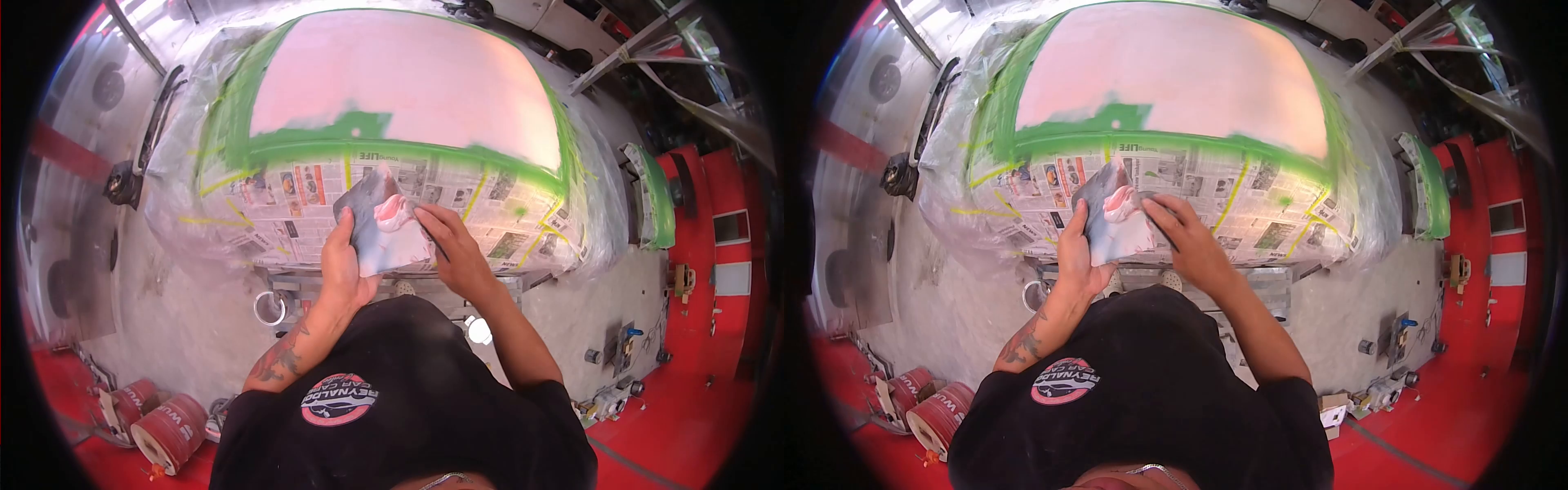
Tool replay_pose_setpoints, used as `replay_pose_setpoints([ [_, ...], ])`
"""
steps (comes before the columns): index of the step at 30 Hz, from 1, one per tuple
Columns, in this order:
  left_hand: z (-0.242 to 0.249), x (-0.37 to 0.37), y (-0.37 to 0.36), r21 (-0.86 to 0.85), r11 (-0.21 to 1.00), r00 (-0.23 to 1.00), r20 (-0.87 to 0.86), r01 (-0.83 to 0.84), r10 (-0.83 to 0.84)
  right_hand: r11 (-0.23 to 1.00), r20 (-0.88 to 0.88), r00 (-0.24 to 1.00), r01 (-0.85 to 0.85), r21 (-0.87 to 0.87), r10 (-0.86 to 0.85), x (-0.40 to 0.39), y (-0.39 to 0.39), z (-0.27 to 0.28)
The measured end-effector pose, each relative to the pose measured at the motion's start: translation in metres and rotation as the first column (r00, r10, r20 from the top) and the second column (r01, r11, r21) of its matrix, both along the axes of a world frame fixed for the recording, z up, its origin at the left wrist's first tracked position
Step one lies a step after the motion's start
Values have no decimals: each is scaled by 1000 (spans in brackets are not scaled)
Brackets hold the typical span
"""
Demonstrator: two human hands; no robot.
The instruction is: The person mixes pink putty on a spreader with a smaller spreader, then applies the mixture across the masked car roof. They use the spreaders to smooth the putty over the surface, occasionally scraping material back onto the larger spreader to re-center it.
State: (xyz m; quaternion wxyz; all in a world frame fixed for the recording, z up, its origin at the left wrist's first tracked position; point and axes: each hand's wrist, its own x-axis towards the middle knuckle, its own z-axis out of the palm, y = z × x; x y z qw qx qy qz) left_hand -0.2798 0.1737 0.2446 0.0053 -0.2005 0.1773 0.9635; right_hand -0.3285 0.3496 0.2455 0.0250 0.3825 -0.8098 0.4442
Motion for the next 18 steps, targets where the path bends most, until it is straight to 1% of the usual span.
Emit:
replay_pose_setpoints([
  [1,0,2,-1,-1,1000,1000,0,2,-2,1000,0,1000,2,-1,-2,-5,10,-6],
  [2,0,4,-3,-137,989,998,-36,-55,50,978,26,1000,8,208,-14,-9,22,-11],
  [3,0,5,-4,-267,957,992,-77,-112,95,912,51,998,9,410,-33,-12,24,-7],
  [4,0,3,-5,-262,958,992,-78,-117,100,986,-67,995,88,145,-79,-16,23,-2],
  [5,-1,1,-5,-328,929,984,-116,-170,139,985,-68,995,82,151,-73,-14,21,4],
  [6,-3,0,-5,-394,892,973,-155,-221,172,964,337,934,188,-190,-116,-8,16,13],
  [7,-6,-1,-5,-397,890,972,-157,-223,174,805,676,737,398,-440,5,-2,13,21],
  [8,-11,-2,-5,-504,822,962,-194,-266,192,864,669,742,301,-403,53,5,11,30],
  [9,-12,-4,-6,-600,740,951,-233,-304,202,952,578,814,225,-207,-66,7,11,23],
  [10,-12,-5,-7,-602,739,952,-236,-303,198,997,390,919,79,-16,-66,4,13,20],
  [11,-11,-6,-8,-602,737,951,-213,-309,225,978,194,981,-29,205,-12,1,14,19],
  [12,-11,-6,-10,-602,735,950,-188,-313,251,979,196,981,-25,204,-16,-2,15,20],
  [13,-12,-7,-11,-602,736,951,-187,-310,247,944,9,996,83,319,-91,-6,15,23],
  [14,-14,-8,-13,-687,685,970,-176,-242,166,888,-184,973,206,411,-140,-10,16,26],
  [15,-15,-8,-14,-762,623,984,-156,-176,87,886,-182,973,206,415,-141,-16,14,35],
  [16,-11,-6,-15,-761,624,984,-155,-175,88,897,-291,946,247,366,-142,-22,10,50],
  [17,-3,-4,-16,-879,468,991,-127,-93,-42,907,-394,907,285,311,-150,-24,6,62],
  [18,2,-3,-18,-959,282,983,-74,-24,-167,909,-450,892,232,347,-56,-21,0,68],
])
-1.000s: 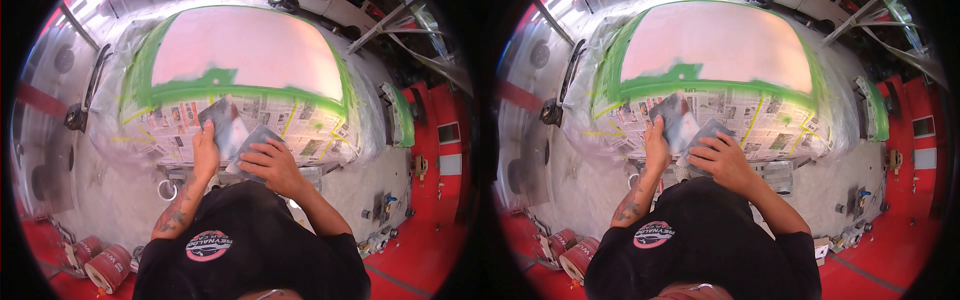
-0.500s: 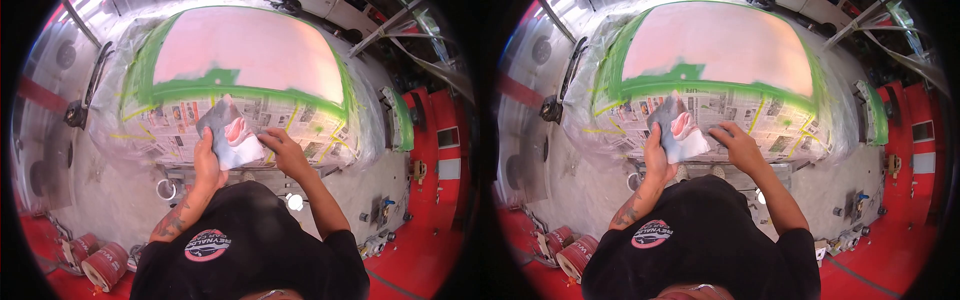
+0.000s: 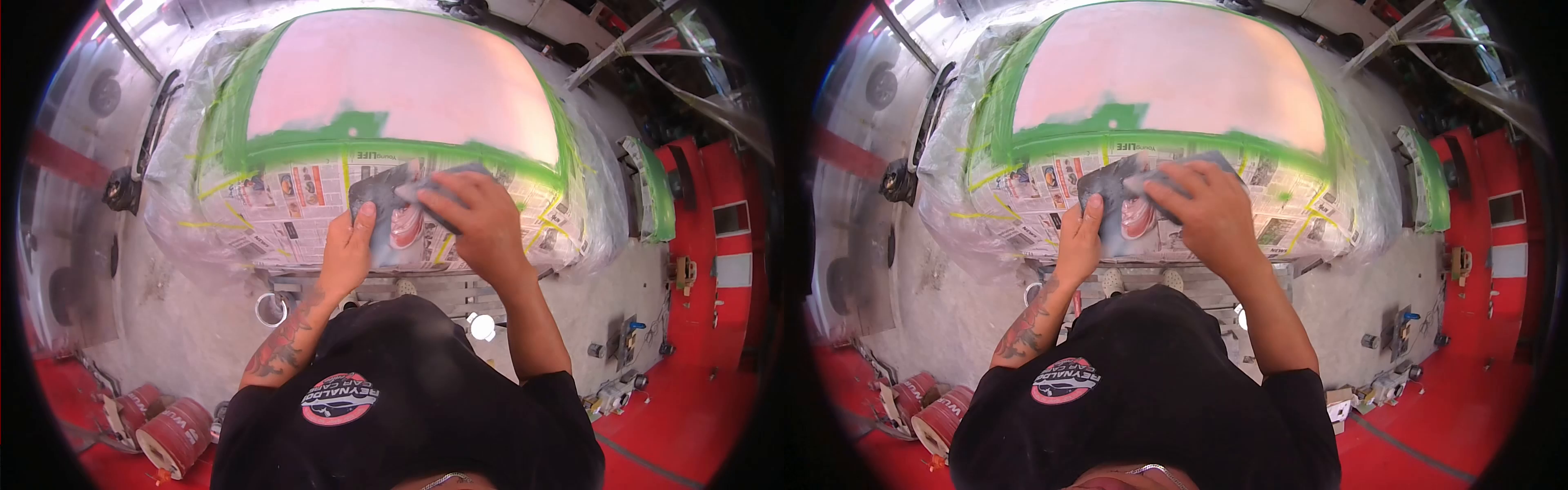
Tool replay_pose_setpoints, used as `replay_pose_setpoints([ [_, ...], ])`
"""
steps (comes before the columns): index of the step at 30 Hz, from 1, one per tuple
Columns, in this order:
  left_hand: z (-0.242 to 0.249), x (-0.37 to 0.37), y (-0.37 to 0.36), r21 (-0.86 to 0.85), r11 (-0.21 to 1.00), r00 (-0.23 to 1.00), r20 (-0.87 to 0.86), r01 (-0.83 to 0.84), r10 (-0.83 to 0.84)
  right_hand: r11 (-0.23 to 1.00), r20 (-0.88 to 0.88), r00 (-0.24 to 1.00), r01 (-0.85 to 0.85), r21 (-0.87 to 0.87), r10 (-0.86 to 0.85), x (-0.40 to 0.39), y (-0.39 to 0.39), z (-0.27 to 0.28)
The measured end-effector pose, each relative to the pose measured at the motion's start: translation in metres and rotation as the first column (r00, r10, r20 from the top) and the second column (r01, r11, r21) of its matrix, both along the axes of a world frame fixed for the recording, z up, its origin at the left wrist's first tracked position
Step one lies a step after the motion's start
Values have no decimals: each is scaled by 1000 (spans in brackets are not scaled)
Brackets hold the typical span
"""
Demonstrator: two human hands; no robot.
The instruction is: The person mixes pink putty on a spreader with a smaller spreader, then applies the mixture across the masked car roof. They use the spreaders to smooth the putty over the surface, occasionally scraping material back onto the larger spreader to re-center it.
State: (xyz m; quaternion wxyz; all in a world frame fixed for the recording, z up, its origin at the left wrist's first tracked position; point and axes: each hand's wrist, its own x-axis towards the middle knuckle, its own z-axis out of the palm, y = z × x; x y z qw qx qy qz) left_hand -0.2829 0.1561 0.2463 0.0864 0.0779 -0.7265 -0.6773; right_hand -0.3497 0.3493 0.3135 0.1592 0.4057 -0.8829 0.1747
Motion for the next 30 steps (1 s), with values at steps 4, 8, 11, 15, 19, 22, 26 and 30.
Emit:
replay_pose_setpoints([
  [4,-6,-6,-5,-35,997,995,68,-65,68,952,115,946,-307,18,303,26,-9,-22],
  [8,-10,-19,-14,535,791,947,55,-296,318,942,205,921,-334,-22,331,41,6,-31],
  [11,-7,-17,-16,854,419,939,203,-309,278,921,159,916,-337,-194,368,47,5,-2],
  [15,3,-7,2,900,294,946,318,-322,62,676,154,839,-298,-674,523,43,-13,-13],
  [19,2,7,11,931,280,972,226,-233,57,946,388,890,-123,-299,238,6,2,-72],
  [22,2,8,8,868,461,982,137,-183,130,999,378,926,-16,32,3,-2,17,-67],
  [26,-21,4,19,725,675,969,-43,-138,244,958,112,991,-32,-284,67,20,-16,-24],
  [30,-28,5,19,529,834,975,-53,-157,217,978,253,947,-169,-125,196,40,-19,-26],
])
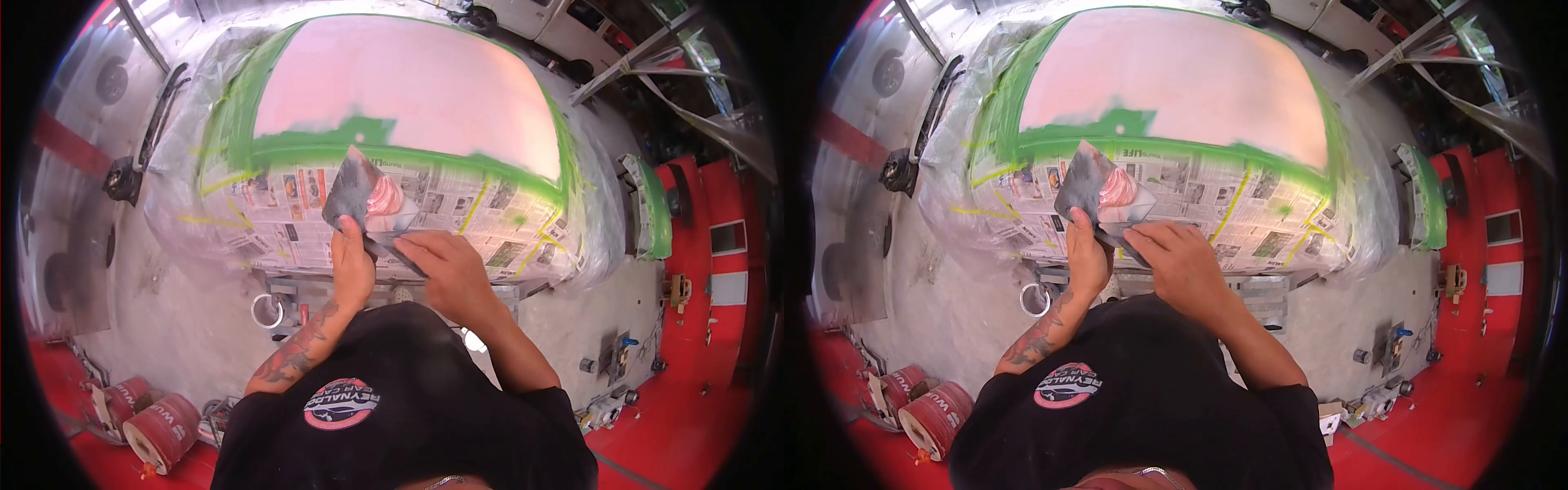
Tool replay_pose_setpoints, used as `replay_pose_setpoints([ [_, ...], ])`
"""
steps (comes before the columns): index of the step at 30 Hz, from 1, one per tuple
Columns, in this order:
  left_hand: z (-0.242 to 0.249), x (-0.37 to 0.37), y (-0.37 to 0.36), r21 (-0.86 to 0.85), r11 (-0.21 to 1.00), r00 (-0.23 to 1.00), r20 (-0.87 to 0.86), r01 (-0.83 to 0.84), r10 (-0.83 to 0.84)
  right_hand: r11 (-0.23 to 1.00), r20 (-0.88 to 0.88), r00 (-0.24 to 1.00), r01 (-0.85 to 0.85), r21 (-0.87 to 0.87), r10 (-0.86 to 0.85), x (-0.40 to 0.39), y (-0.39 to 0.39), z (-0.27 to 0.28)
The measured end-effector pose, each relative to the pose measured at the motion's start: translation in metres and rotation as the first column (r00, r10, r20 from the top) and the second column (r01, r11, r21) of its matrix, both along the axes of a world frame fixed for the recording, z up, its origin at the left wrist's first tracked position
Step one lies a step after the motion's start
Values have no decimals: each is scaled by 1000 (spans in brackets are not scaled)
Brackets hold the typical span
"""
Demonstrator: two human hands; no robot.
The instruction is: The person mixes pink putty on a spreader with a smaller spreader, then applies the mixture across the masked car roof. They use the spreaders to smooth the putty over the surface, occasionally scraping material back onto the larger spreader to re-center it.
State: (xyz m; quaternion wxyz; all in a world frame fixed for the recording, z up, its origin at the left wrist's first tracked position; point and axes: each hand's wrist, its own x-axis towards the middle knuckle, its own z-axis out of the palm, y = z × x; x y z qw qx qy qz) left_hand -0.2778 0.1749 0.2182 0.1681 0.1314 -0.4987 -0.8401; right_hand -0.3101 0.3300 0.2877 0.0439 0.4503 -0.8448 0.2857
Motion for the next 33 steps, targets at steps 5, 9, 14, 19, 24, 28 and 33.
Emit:
replay_pose_setpoints([
  [5,-22,-5,7,-38,998,999,-19,-45,44,971,-57,981,174,-162,-185,-12,-1,4],
  [9,-25,-8,10,-50,998,999,18,-48,48,998,100,995,21,52,-26,-11,6,7],
  [14,-19,-1,9,-32,999,999,-44,7,-8,988,33,993,119,-101,-116,-9,-3,-2],
  [19,-14,-7,13,-20,1000,998,-63,-20,19,949,44,973,230,-216,-226,-21,1,7],
  [24,-29,-7,7,36,999,996,-84,39,-36,999,56,998,18,-50,-15,-15,-4,-11],
  [28,-6,-15,1,592,803,996,13,68,-94,990,23,996,85,-109,-83,-21,3,7],
  [33,-2,-17,-9,745,664,986,53,69,-161,971,146,989,9,-238,27,-19,3,-34],
])
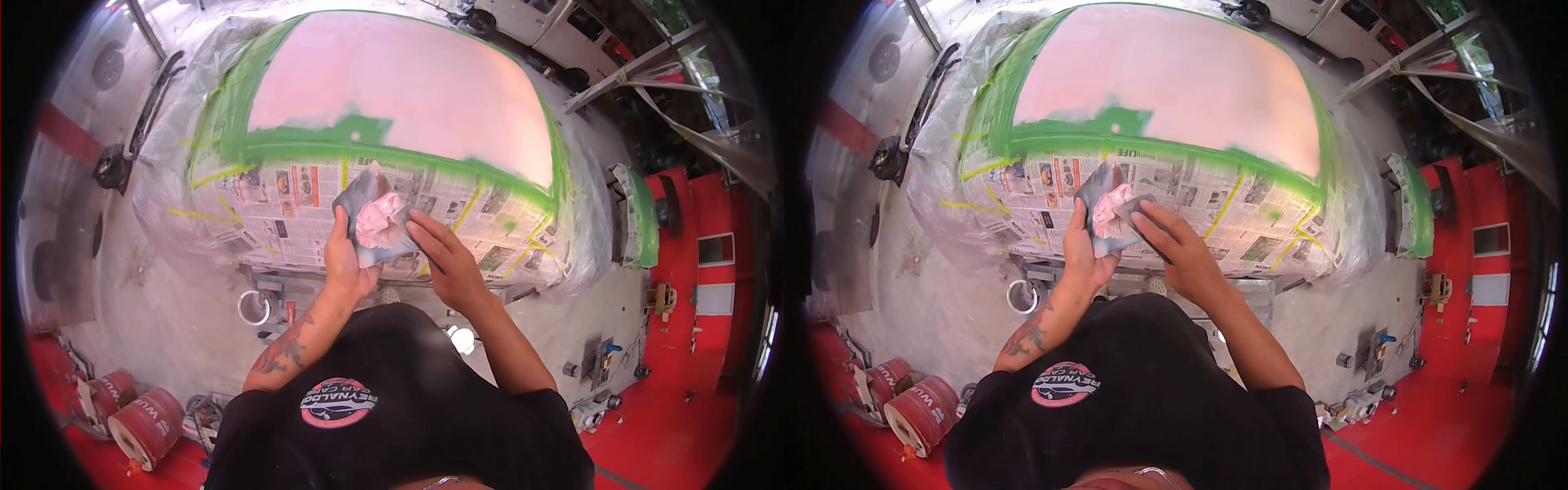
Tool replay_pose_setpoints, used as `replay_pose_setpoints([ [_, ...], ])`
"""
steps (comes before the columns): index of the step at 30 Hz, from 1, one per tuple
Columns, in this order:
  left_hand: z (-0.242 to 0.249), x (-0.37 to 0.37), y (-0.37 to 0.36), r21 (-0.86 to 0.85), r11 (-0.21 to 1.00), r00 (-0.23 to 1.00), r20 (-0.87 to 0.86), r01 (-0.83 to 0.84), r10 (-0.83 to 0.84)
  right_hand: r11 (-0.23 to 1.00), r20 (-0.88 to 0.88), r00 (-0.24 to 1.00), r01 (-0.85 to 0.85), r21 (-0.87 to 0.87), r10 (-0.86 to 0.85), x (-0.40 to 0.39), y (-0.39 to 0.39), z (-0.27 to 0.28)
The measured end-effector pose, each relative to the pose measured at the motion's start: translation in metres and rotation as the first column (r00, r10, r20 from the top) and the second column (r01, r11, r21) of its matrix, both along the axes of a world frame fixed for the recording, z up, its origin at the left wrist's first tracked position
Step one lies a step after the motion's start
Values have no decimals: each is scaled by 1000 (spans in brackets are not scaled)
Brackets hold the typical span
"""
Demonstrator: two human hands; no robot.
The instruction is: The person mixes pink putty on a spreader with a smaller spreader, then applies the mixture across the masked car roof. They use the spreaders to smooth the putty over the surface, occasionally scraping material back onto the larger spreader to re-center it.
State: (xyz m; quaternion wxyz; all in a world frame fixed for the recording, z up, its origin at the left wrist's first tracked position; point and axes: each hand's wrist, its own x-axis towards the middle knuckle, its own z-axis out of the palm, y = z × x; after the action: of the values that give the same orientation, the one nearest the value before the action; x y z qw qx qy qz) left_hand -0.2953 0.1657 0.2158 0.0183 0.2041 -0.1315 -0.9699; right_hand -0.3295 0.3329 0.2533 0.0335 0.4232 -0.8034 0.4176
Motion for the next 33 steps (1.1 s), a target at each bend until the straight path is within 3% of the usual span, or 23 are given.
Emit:
replay_pose_setpoints([
  [2,-1,0,-1,10,1000,999,-48,-20,21,999,-39,999,-6,45,8,-16,21,-26],
  [4,0,3,-5,-114,993,995,-98,-42,31,911,-105,993,3,413,45,-24,33,-29],
  [5,-2,2,-8,-112,993,994,-101,-46,34,910,-108,993,0,415,49,-23,35,-31],
  [6,-4,1,-12,-291,953,985,-169,-83,34,987,164,976,127,94,-141,-20,28,-18],
  [7,-6,3,-13,-461,879,974,-225,-120,15,923,476,852,340,-182,-220,-14,24,-9],
  [8,-5,2,-12,-463,878,975,-223,-122,18,923,477,852,338,-183,-217,-10,21,-6],
  [10,-1,-2,-8,-557,793,965,-210,-249,155,829,774,617,352,-434,143,-5,17,-1],
  [11,2,-2,-10,-561,792,966,-212,-243,147,970,708,704,204,-132,-52,-4,17,1],
  [12,4,-1,-12,-656,712,967,-203,-250,152,987,482,867,60,152,-127,-5,18,-1],
  [13,6,-1,-13,-741,622,967,-196,-254,162,986,329,942,5,167,-61,-8,19,-6],
  [14,5,-2,-14,-741,622,967,-197,-255,162,980,167,986,-50,193,17,-13,19,-10],
  [15,4,-4,-16,-765,609,977,-180,-211,112,980,168,986,-53,194,20,-19,19,-2],
  [17,4,-3,-19,-789,593,986,-154,-162,64,927,-145,954,291,237,-262,-32,16,29],
  [18,6,-2,-21,-876,479,995,-88,-55,-47,900,-225,929,347,264,-292,-37,14,39],
  [19,9,-1,-23,-938,343,988,-5,48,-153,906,-333,922,302,296,-199,-39,10,43],
  [20,14,-1,-22,-939,340,986,-1,56,-164,905,-431,896,264,333,-102,-37,6,43],
  [21,22,-1,-22,-941,309,982,93,141,-166,903,-428,897,272,333,-112,-30,1,40],
  [23,19,-3,-25,-934,274,968,188,228,-164,912,-304,935,-44,407,181,-11,-9,31],
  [26,-1,-7,-35,-938,288,981,174,192,-86,901,-196,950,-145,408,242,8,-3,21],
  [28,7,-11,-33,-624,776,994,-22,-94,104,893,-182,951,-153,424,250,14,9,22],
  [29,14,-15,-40,-445,886,991,-27,-128,130,923,-215,955,-114,366,203,15,15,23],
  [31,19,-16,-43,-319,943,995,9,-92,100,946,-240,955,-94,311,174,18,17,35],
  [33,31,-11,-37,-99,995,998,66,17,-11,992,-207,971,-126,0,124,24,14,63],
])
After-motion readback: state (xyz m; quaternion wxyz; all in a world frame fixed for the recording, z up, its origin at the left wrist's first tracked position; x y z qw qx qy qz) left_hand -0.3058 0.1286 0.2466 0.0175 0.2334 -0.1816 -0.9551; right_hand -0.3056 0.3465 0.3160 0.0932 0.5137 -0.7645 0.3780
